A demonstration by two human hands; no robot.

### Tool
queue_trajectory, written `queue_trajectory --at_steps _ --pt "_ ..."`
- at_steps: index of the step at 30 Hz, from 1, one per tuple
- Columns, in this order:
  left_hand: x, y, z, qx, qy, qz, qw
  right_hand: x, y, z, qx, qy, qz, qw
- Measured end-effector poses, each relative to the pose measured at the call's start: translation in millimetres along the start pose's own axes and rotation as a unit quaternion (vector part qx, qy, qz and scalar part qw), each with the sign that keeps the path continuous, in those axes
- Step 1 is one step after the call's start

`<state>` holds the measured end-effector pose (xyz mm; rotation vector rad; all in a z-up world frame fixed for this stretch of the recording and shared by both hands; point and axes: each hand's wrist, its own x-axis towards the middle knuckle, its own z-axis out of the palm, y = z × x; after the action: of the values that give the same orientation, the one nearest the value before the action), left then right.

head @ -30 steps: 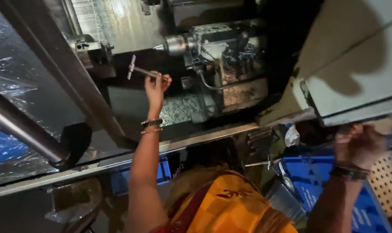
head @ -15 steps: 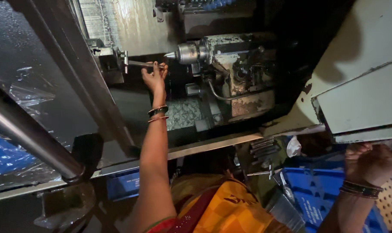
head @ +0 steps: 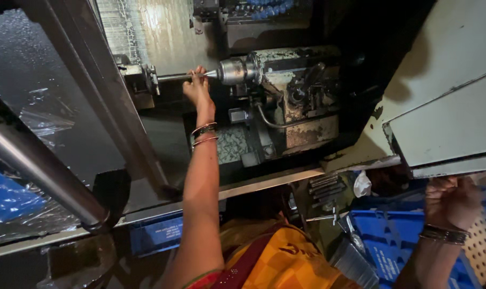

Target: The person picks up metal rods from a blue crate, places them into a plastic bag, and then into a cardboard box. They also open a machine door to insert a metal rod into a lathe-like machine and then close the door.

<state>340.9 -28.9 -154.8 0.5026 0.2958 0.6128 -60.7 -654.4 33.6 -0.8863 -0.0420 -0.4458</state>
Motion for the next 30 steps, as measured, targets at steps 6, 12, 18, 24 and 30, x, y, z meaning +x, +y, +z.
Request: queue_trajectory --at_steps 6,12,18,24,30 --pt "-1 8 3 0.000 -0.044 0.007 0.999 -4 1 0 -0.014 0.093 -0.003 0.996" --pt "1 6 1 -0.027 -0.084 0.036 0.995 -10 -1 10 -0.026 0.083 -0.013 0.996" --pt "5 6 0 -0.022 -0.081 0.032 0.996 -10 3 18 -0.016 0.102 -0.022 0.994" --pt "-35 42 14 0.044 -0.062 -0.029 0.997 -13 2 14 -0.016 0.089 -0.023 0.996" --pt "-176 184 39 0.169 -0.244 -0.116 0.948 2 8 -5 0.023 0.018 -0.007 1.000"
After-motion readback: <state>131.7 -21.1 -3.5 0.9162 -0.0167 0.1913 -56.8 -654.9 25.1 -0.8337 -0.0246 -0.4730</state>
